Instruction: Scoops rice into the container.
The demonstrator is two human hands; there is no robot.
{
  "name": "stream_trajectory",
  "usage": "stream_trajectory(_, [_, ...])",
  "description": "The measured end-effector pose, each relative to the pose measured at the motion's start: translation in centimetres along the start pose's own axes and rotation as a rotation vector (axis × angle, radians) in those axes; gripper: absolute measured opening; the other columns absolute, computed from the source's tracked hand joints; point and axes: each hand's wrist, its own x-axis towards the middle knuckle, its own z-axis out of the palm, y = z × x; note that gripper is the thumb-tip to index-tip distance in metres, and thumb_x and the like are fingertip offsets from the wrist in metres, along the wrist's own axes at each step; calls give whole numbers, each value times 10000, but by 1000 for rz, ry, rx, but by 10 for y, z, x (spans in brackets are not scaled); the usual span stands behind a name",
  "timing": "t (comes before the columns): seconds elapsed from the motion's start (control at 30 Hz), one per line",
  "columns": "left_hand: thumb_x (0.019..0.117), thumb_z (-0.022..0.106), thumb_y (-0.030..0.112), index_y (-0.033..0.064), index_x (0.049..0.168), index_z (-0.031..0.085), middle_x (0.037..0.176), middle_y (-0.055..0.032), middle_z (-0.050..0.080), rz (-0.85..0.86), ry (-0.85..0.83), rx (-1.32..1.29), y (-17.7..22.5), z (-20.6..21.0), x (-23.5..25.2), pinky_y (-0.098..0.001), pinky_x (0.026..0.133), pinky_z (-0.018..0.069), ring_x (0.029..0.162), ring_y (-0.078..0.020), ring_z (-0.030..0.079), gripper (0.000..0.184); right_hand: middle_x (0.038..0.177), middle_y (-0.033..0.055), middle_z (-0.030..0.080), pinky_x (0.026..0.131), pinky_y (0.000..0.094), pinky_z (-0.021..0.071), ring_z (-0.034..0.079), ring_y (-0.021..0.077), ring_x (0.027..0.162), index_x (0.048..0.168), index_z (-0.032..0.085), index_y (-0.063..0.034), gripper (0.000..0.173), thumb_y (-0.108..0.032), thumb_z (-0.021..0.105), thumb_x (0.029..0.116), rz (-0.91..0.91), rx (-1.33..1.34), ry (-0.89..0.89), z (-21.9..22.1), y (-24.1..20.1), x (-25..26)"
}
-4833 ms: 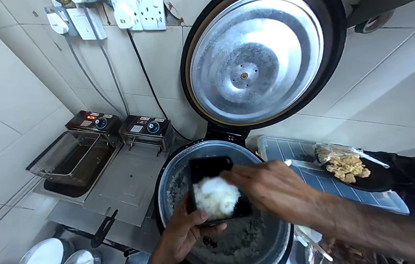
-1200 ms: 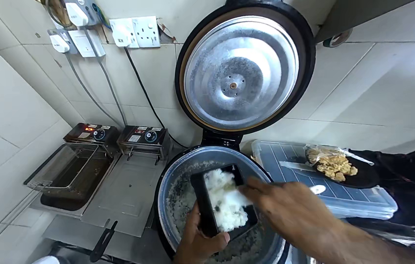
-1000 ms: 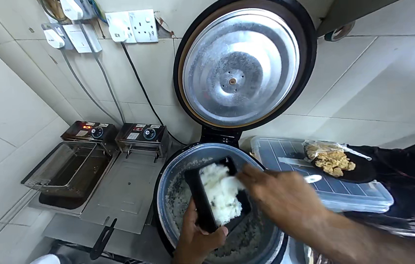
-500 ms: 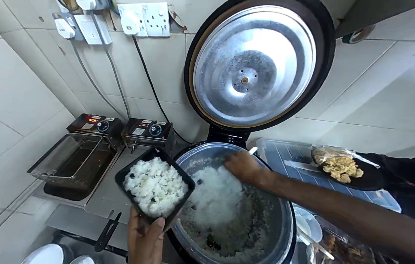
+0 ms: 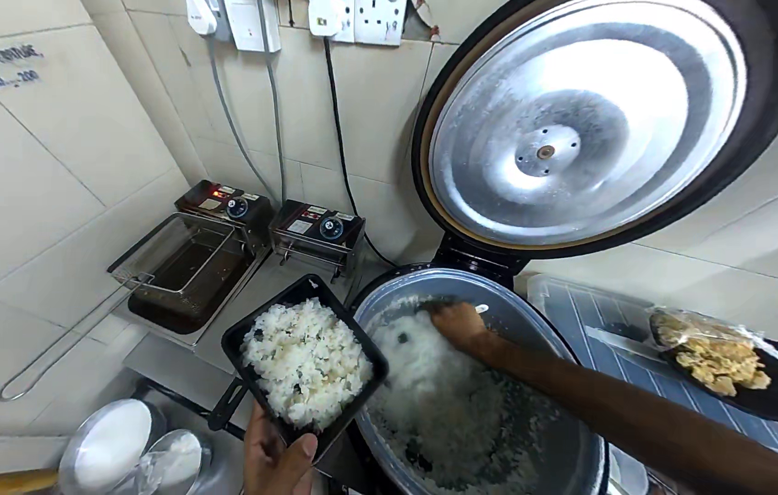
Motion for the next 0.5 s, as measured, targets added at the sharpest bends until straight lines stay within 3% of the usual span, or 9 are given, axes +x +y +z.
stream_trajectory(0.07, [748,883,69,110,1445,393,1295,-174,640,-16,-7,-32,-2,-1,5,-683,860,581,1106,-396,690,852,1229,219,646,800,565,556,673,423,1024,1320,599,-19,336,4,474,1009,-75,-31,-38,9,5,0])
stream_trajectory(0.2, [721,904,86,108,1444,416,1283,-179,649,-36,2,-24,-8,0,9,-677,847,589,1090,-394,697,873,1193,180,683,863,593,526,659,402,1074,1242,670,-71,295,-116,616,955,-172,22,-162,6,22,-4])
stream_trajectory(0.3, [733,901,113,137,1424,455,1263,-122,673,-35,-14,3,-11,5,10,-608,845,615,1082,-322,710,823,1204,233,685,902,682,487,645,459,1118,1260,675,-59,307,-232,555,1035,-340,171,-255,23,11,-24])
stream_trajectory(0.37, [740,891,105,153,1417,479,1259,-100,682,-26,-33,3,-12,6,13,-584,849,619,1084,-295,712,794,1203,231,686,868,677,496,658,457,1099,1288,650,-74,329,-256,492,1065,-358,182,-289,27,-4,-36])
stream_trajectory(0.5, [723,896,77,118,1417,471,1265,-161,666,-27,-39,-49,-14,6,15,-645,833,606,1083,-366,706,815,1186,213,693,842,661,509,666,444,1079,1291,653,-85,319,-245,480,1076,-462,162,-298,21,-6,-34])
